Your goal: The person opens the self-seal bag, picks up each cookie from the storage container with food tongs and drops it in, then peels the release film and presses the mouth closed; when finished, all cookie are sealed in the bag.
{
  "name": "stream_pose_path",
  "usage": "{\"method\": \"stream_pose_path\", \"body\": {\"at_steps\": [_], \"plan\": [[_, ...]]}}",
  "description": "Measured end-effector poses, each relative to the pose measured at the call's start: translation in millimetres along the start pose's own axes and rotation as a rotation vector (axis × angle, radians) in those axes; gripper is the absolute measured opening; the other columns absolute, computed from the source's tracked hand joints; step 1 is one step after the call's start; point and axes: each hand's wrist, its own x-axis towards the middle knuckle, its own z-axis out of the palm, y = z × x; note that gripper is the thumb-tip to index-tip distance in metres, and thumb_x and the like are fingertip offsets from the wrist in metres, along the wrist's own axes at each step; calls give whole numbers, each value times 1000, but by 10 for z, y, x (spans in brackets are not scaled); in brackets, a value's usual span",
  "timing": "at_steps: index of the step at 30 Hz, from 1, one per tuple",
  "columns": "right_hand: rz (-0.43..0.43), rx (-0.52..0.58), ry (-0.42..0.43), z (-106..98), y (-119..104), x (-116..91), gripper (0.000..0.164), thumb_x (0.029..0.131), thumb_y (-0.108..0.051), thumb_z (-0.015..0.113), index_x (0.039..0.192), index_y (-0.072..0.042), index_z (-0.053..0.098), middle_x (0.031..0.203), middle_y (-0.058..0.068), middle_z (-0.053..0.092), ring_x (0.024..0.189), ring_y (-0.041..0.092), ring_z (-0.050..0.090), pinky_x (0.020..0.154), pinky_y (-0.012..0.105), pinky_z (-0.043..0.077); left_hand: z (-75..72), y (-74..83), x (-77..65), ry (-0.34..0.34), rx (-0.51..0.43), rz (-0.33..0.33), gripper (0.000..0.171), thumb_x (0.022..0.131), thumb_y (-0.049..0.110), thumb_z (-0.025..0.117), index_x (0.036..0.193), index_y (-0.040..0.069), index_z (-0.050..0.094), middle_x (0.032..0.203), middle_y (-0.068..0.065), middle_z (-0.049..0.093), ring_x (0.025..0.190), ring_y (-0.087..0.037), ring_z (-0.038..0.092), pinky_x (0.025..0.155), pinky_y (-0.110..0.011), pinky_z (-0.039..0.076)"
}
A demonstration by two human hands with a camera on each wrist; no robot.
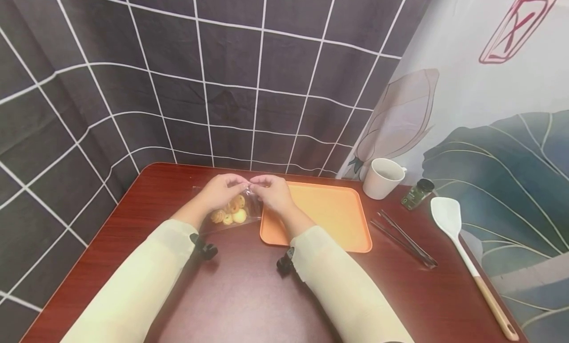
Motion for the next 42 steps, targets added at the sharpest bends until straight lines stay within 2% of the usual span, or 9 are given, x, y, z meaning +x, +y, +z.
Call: {"method": "stream_pose_path", "body": {"at_steps": [5, 12, 21, 29, 42], "plan": [[4, 13, -3, 5, 2, 8, 17, 96, -17, 77, 111, -9, 82, 103, 11, 84, 86, 17, 80, 77, 31, 67, -2, 5, -1, 7, 1, -9, 36, 107, 40, 65, 124, 11, 76, 127, -13, 78, 120, -32, 71, 112, -54, 53], [-9, -33, 8, 10, 9, 16, 19, 95, -23, 80, 110, -13, 83, 101, 8, 84, 85, 16, 78, 78, 30, 65, -11, 25, -10, 23, -18, -32, 36, 106, 41, 66, 124, 11, 77, 129, -13, 78, 123, -33, 71, 113, -55, 52], [-29, -66, 33, 42, -38, 1, 28, 93, -28, 83, 116, -14, 82, 117, 4, 83, 111, 21, 78, 101, 38, 62, -32, 28, -1, 59, -56, -56, 35, 106, 39, 67, 125, 11, 78, 131, -12, 78, 127, -33, 70, 114, -53, 52], [-17, -132, 44, 72, -86, 9, 28, 94, -33, 81, 117, -18, 83, 121, 2, 82, 120, 22, 75, 108, 42, 58, -34, 32, -12, 71, -77, -89, 37, 106, 40, 68, 127, 11, 78, 134, -12, 77, 126, -32, 70, 109, -52, 56], [-45, -179, 66, 125, -56, 29, 26, 97, -38, 75, 113, -19, 84, 115, 0, 83, 114, 18, 75, 103, 38, 60, -18, 28, -43, 78, -103, -87, 39, 105, 41, 68, 128, 11, 78, 133, -12, 77, 127, -31, 70, 111, -51, 55]]}}
